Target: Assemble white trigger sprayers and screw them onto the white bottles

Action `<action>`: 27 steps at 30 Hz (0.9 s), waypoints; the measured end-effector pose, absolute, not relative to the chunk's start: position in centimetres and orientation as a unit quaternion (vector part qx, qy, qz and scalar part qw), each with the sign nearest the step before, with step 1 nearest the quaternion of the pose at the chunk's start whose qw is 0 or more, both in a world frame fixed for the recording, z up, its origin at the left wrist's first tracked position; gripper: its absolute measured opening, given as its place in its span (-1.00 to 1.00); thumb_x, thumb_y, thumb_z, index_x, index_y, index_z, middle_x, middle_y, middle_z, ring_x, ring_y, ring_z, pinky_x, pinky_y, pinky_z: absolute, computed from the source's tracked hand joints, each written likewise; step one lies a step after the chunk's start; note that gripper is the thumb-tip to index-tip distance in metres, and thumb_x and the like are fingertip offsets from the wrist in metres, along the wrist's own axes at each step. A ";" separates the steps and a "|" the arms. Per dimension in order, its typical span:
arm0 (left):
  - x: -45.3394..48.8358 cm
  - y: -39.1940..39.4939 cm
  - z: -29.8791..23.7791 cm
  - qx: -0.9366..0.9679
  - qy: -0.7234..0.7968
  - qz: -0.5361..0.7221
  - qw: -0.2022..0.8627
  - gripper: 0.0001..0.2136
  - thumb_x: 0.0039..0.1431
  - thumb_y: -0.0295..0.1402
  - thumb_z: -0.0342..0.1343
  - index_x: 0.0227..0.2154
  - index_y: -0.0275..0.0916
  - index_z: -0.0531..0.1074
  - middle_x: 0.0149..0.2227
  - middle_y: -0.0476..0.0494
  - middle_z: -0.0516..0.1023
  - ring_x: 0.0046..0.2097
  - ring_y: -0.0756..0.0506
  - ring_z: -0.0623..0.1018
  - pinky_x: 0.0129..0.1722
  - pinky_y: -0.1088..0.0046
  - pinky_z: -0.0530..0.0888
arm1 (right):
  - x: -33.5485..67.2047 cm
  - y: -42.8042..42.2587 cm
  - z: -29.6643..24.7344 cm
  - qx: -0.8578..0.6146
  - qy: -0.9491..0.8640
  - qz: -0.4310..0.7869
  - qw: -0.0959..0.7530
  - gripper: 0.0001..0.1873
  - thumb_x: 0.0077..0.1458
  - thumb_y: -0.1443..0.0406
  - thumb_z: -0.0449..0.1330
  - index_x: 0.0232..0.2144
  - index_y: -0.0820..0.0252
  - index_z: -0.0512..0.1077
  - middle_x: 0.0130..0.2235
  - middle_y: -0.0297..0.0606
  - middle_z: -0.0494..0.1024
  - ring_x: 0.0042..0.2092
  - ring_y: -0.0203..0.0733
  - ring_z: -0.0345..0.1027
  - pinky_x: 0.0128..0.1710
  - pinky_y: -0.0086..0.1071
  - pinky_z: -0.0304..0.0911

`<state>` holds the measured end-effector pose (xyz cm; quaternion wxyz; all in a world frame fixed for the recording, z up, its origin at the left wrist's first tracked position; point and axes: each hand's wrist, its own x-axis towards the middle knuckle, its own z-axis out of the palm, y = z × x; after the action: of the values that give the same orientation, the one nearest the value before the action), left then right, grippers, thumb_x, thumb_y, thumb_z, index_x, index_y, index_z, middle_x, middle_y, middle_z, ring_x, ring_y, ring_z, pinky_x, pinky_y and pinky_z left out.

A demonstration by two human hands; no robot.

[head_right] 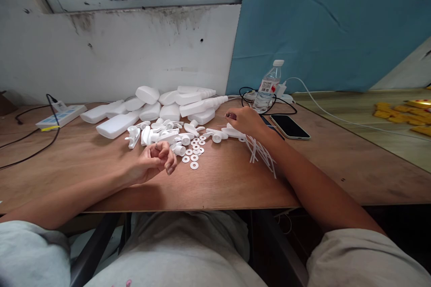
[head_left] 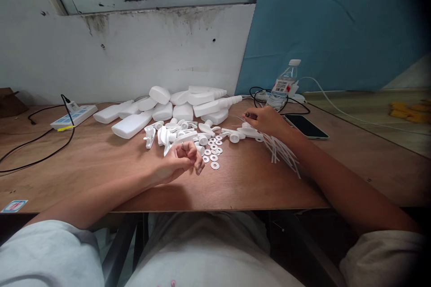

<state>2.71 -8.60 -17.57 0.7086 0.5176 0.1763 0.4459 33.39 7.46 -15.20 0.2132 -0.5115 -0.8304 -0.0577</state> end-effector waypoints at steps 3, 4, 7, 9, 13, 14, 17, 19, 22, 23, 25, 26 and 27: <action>2.7 -8.5 -17.6 0.519 0.168 0.435 0.717 -0.73 -0.02 -0.49 0.27 -0.48 -0.27 0.21 -0.52 -0.05 0.46 -0.42 -0.03 0.49 -0.35 0.45 0.36 | 33.4 7.4 -15.2 -0.509 -0.832 -0.055 0.216 -0.72 0.15 0.20 0.10 -0.25 0.17 0.57 -0.37 -0.19 0.62 -0.39 -0.14 0.44 -0.37 -0.36 0.18; 2.7 -8.5 -17.6 0.519 0.169 0.433 0.718 -0.71 -0.02 -0.47 0.29 -0.48 -0.27 0.21 -0.51 -0.05 0.46 -0.42 -0.03 0.48 -0.35 0.45 0.36 | 33.4 7.4 -15.2 -0.508 -0.832 -0.054 0.217 -0.71 0.15 0.20 0.09 -0.24 0.18 0.57 -0.37 -0.20 0.62 -0.40 -0.15 0.44 -0.38 -0.37 0.18; 2.7 -8.6 -17.7 0.522 0.175 0.434 0.713 -0.67 -0.03 -0.44 0.32 -0.48 -0.26 0.19 -0.52 -0.02 0.42 -0.44 -0.01 0.46 -0.36 0.45 0.34 | 33.3 7.3 -15.1 -0.506 -0.833 -0.052 0.216 -0.70 0.15 0.19 0.09 -0.24 0.17 0.57 -0.38 -0.21 0.62 -0.42 -0.16 0.43 -0.38 -0.37 0.18; 2.7 -8.6 -17.8 0.523 0.181 0.436 0.709 -0.65 -0.02 -0.44 0.32 -0.49 -0.25 0.16 -0.53 0.00 0.38 -0.44 0.00 0.44 -0.37 0.46 0.32 | 33.2 7.2 -15.1 -0.506 -0.834 -0.051 0.214 -0.71 0.15 0.18 0.09 -0.25 0.15 0.57 -0.38 -0.21 0.62 -0.42 -0.16 0.43 -0.37 -0.37 0.19; 2.7 -8.6 -18.1 0.530 0.193 0.431 0.704 -0.67 -0.01 -0.49 0.26 -0.50 -0.24 0.12 -0.54 0.01 0.36 -0.43 0.00 0.44 -0.37 0.47 0.33 | 33.1 7.0 -14.9 -0.508 -0.834 -0.050 0.211 -0.70 0.15 0.18 0.08 -0.25 0.17 0.57 -0.38 -0.19 0.62 -0.40 -0.14 0.44 -0.37 -0.36 0.20; 2.7 -8.6 -18.2 0.534 0.195 0.431 0.701 -0.69 -0.02 -0.52 0.24 -0.49 -0.24 0.13 -0.53 0.00 0.37 -0.43 -0.01 0.44 -0.37 0.47 0.33 | 33.1 7.0 -14.9 -0.507 -0.834 -0.048 0.211 -0.69 0.15 0.18 0.08 -0.25 0.18 0.57 -0.37 -0.18 0.62 -0.40 -0.14 0.44 -0.37 -0.36 0.19; 2.5 -8.3 -18.0 0.547 0.202 0.443 0.681 -0.75 -0.10 -0.58 0.19 -0.49 -0.25 0.18 -0.50 -0.05 0.44 -0.39 -0.04 0.47 -0.39 0.47 0.36 | 33.2 7.1 -15.0 -0.507 -0.834 -0.053 0.210 -0.70 0.15 0.19 0.09 -0.25 0.18 0.58 -0.37 -0.19 0.62 -0.40 -0.14 0.43 -0.40 -0.36 0.17; 2.1 -7.8 -17.8 0.554 0.211 0.449 0.669 -0.78 -0.12 -0.58 0.19 -0.47 -0.26 0.24 -0.47 -0.08 0.47 -0.37 -0.05 0.49 -0.40 0.46 0.39 | 33.3 7.2 -15.2 -0.510 -0.834 -0.053 0.203 -0.71 0.15 0.19 0.09 -0.27 0.17 0.58 -0.38 -0.19 0.61 -0.41 -0.14 0.43 -0.42 -0.37 0.15; 1.2 -6.8 -17.6 0.567 0.216 0.455 0.652 -0.85 -0.03 -0.50 0.21 -0.40 -0.29 0.33 -0.45 -0.09 0.48 -0.36 -0.06 0.50 -0.33 0.42 0.42 | 33.4 7.5 -15.4 -0.517 -0.831 -0.042 0.199 -0.73 0.13 0.18 0.11 -0.32 0.16 0.57 -0.40 -0.21 0.60 -0.39 -0.15 0.43 -0.42 -0.39 0.13; 0.9 -6.4 -17.6 0.575 0.213 0.461 0.641 -0.86 0.01 -0.47 0.21 -0.39 -0.30 0.35 -0.44 -0.09 0.48 -0.36 -0.06 0.50 -0.31 0.41 0.42 | 33.5 7.7 -15.4 -0.519 -0.829 -0.038 0.205 -0.75 0.12 0.18 0.13 -0.32 0.16 0.56 -0.40 -0.21 0.60 -0.38 -0.14 0.43 -0.42 -0.39 0.14; 0.3 -5.7 -17.6 0.592 0.214 0.483 0.608 -0.88 0.05 -0.42 0.22 -0.39 -0.30 0.38 -0.44 -0.09 0.48 -0.36 -0.05 0.49 -0.28 0.41 0.41 | 33.5 7.9 -15.5 -0.514 -0.826 -0.038 0.227 -0.78 0.09 0.19 0.16 -0.33 0.18 0.54 -0.39 -0.20 0.58 -0.36 -0.13 0.42 -0.39 -0.39 0.17; 0.0 -5.4 -17.6 0.600 0.221 0.494 0.589 -0.88 0.06 -0.41 0.22 -0.40 -0.30 0.39 -0.45 -0.08 0.48 -0.36 -0.04 0.49 -0.28 0.41 0.41 | 33.5 8.1 -15.5 -0.504 -0.829 -0.041 0.239 -0.80 0.09 0.21 0.16 -0.33 0.19 0.53 -0.37 -0.18 0.57 -0.35 -0.13 0.41 -0.36 -0.38 0.19; -0.2 -5.1 -17.6 0.606 0.232 0.504 0.570 -0.89 0.08 -0.40 0.22 -0.40 -0.30 0.40 -0.45 -0.08 0.48 -0.36 -0.04 0.48 -0.29 0.42 0.40 | 33.5 8.2 -15.4 -0.491 -0.833 -0.046 0.250 -0.82 0.10 0.25 0.14 -0.34 0.22 0.51 -0.35 -0.15 0.57 -0.33 -0.13 0.40 -0.31 -0.37 0.22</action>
<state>-0.18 -5.11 -17.58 0.5697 0.6060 0.2320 0.5044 33.48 8.22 -15.40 0.2503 -0.4911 -0.8331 -0.0460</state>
